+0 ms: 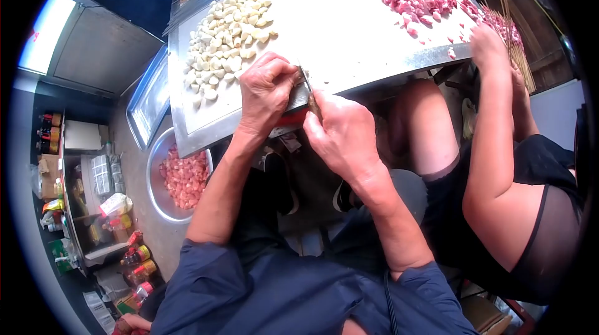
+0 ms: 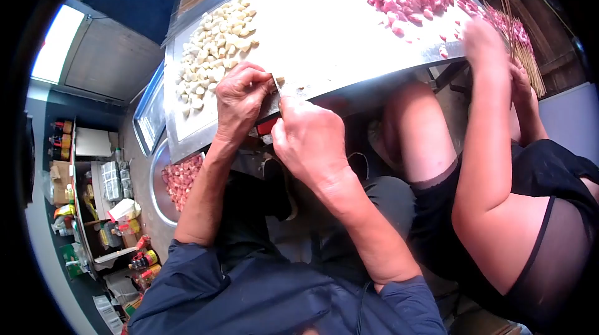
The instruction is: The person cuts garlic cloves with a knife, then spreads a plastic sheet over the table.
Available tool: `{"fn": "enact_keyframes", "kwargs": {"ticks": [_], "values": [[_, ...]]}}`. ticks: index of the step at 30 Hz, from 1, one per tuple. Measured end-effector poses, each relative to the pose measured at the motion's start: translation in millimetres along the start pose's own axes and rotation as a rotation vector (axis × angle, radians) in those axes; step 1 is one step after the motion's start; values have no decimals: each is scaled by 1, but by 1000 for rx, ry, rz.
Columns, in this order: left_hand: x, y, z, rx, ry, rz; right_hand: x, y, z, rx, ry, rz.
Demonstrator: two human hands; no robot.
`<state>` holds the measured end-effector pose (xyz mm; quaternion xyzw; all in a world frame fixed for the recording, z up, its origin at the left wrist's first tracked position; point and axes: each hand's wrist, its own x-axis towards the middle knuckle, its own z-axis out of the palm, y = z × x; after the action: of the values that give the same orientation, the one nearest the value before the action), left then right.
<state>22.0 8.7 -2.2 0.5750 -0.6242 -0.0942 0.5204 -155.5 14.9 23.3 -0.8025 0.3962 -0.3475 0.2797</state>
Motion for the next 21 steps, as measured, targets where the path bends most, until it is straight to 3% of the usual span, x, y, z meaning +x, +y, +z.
{"fn": "enact_keyframes", "kwargs": {"ticks": [6,9,13,17,21], "values": [[-1,4,1,14,4,-6,14,0,3,-127,-74,23],[-2,5,0,129,63,8,11,4,10,9,-74,99],[-2,-1,2,223,146,-55,7,2,11,132,96,65],[-2,9,1,105,177,-138,12,3,0,218,234,94],[8,3,2,379,-50,240,11,7,-7,235,270,46]]}}
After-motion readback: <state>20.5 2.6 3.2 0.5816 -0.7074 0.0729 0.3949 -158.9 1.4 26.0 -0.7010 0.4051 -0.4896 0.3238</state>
